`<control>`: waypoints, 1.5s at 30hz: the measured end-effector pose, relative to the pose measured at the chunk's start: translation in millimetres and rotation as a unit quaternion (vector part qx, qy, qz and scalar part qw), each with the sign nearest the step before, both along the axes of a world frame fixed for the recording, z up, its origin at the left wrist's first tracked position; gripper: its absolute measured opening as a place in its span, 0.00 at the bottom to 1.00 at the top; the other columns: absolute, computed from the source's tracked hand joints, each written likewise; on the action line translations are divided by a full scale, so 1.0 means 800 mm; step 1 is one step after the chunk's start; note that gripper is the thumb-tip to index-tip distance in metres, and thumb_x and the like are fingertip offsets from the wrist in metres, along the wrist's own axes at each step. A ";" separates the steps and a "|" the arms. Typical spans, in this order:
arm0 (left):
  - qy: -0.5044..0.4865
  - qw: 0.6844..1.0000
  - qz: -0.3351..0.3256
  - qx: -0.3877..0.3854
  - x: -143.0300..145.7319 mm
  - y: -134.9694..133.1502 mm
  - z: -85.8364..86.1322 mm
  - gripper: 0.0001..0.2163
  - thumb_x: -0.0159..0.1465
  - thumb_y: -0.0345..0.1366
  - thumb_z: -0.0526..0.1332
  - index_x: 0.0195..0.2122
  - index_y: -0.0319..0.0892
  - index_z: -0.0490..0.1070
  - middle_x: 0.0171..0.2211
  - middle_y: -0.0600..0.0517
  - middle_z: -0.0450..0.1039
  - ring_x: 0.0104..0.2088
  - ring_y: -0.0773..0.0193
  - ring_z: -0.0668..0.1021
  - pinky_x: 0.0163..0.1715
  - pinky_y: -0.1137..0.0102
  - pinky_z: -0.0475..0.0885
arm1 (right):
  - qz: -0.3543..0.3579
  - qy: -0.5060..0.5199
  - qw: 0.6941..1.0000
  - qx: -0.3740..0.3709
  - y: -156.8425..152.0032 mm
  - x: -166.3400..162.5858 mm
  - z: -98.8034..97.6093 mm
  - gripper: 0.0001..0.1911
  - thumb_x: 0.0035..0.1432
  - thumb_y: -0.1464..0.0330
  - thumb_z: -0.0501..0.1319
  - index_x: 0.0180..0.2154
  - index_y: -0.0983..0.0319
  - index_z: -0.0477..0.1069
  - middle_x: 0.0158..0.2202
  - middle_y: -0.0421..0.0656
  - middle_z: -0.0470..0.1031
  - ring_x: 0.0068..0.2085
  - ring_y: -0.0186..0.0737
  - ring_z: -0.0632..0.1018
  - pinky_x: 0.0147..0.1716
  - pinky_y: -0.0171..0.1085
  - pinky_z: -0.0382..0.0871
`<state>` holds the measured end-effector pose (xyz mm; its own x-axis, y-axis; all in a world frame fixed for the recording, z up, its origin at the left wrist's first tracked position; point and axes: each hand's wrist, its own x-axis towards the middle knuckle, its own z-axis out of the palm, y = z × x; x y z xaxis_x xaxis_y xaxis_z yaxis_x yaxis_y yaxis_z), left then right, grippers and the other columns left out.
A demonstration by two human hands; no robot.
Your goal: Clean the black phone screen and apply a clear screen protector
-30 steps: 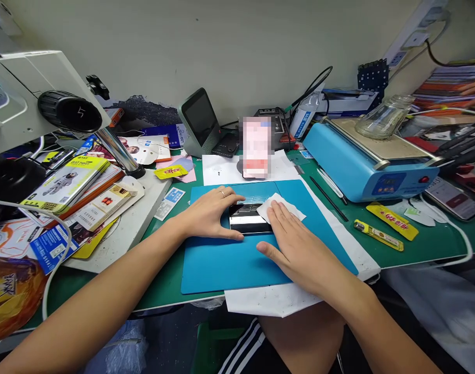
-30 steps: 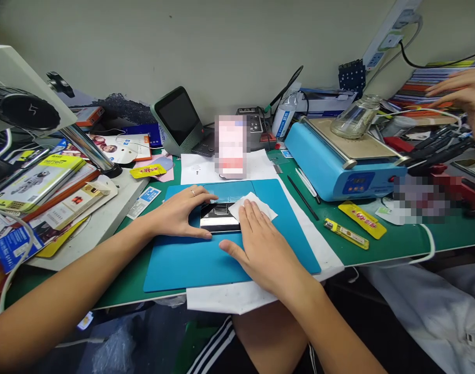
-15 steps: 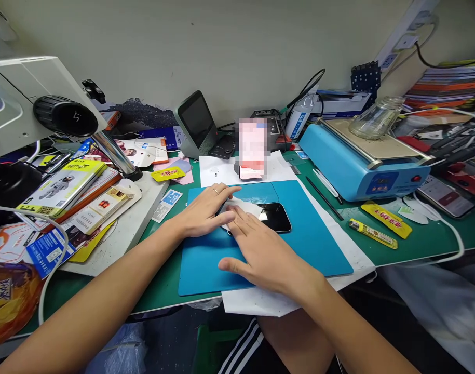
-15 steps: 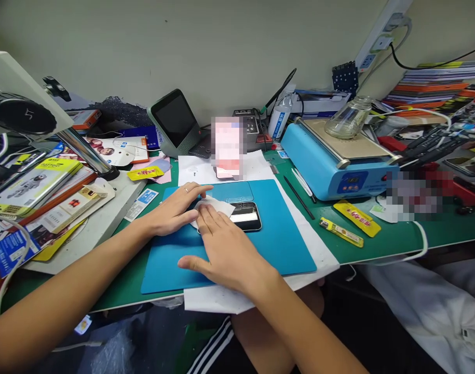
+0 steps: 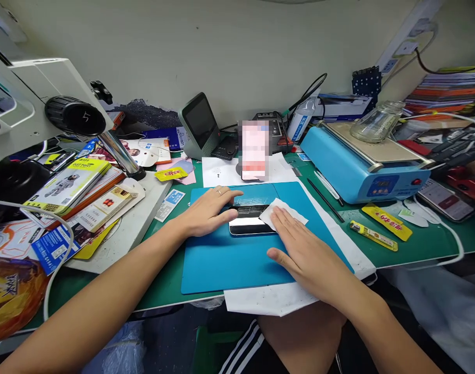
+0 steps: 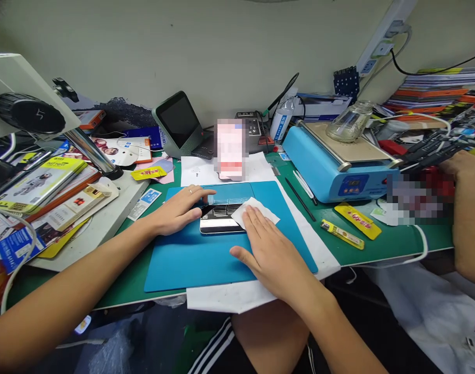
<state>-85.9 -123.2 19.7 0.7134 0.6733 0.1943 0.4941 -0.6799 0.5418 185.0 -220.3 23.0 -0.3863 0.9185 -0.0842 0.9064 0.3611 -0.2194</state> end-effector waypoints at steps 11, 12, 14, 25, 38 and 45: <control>0.019 1.000 -0.003 0.011 0.000 -0.002 0.001 0.39 0.61 0.65 0.59 0.64 0.41 0.63 0.50 0.42 0.71 0.51 0.46 0.73 0.53 0.55 0.68 | -0.018 -0.029 0.999 0.027 0.007 -0.007 -0.005 0.48 0.66 0.42 0.44 0.73 0.70 0.45 0.75 0.54 0.42 0.73 0.55 0.50 0.68 0.55 0.53; 0.022 1.000 -0.005 0.017 0.000 -0.002 0.001 0.41 0.58 0.66 0.62 0.64 0.41 0.63 0.51 0.42 0.71 0.52 0.46 0.73 0.53 0.55 0.68 | -0.013 -0.034 0.999 0.035 -0.002 -0.004 -0.007 0.49 0.66 0.41 0.45 0.72 0.70 0.46 0.74 0.54 0.43 0.73 0.56 0.51 0.68 0.56 0.54; 0.023 0.999 -0.013 0.028 0.001 -0.001 0.000 0.43 0.55 0.66 0.65 0.64 0.42 0.63 0.53 0.41 0.70 0.53 0.45 0.72 0.54 0.55 0.68 | 0.000 -0.041 0.998 0.053 -0.021 0.000 -0.011 0.49 0.65 0.41 0.46 0.72 0.71 0.47 0.74 0.55 0.46 0.72 0.57 0.53 0.67 0.57 0.56; 0.022 0.999 -0.024 0.033 0.005 0.002 -0.003 0.45 0.53 0.67 0.66 0.63 0.42 0.65 0.53 0.41 0.70 0.53 0.45 0.72 0.54 0.54 0.68 | -0.025 -0.033 0.999 0.012 0.014 -0.025 0.007 0.50 0.66 0.41 0.42 0.71 0.74 0.48 0.73 0.58 0.47 0.73 0.57 0.52 0.68 0.57 0.54; 0.000 1.000 -0.022 -0.012 0.000 0.001 -0.004 0.45 0.63 0.72 0.42 0.67 0.40 0.59 0.49 0.40 0.71 0.49 0.47 0.72 0.51 0.54 0.66 | 0.053 0.034 0.998 -0.004 0.016 -0.081 0.014 0.48 0.67 0.41 0.42 0.72 0.71 0.48 0.74 0.52 0.45 0.74 0.51 0.50 0.71 0.52 0.48; -0.008 1.000 -0.022 -0.014 -0.002 0.003 -0.006 0.45 0.63 0.72 0.40 0.67 0.41 0.59 0.50 0.41 0.72 0.49 0.47 0.72 0.51 0.55 0.66 | -0.002 -0.021 0.999 0.028 0.013 -0.023 0.006 0.47 0.68 0.42 0.39 0.71 0.71 0.50 0.73 0.54 0.49 0.73 0.52 0.53 0.70 0.55 0.50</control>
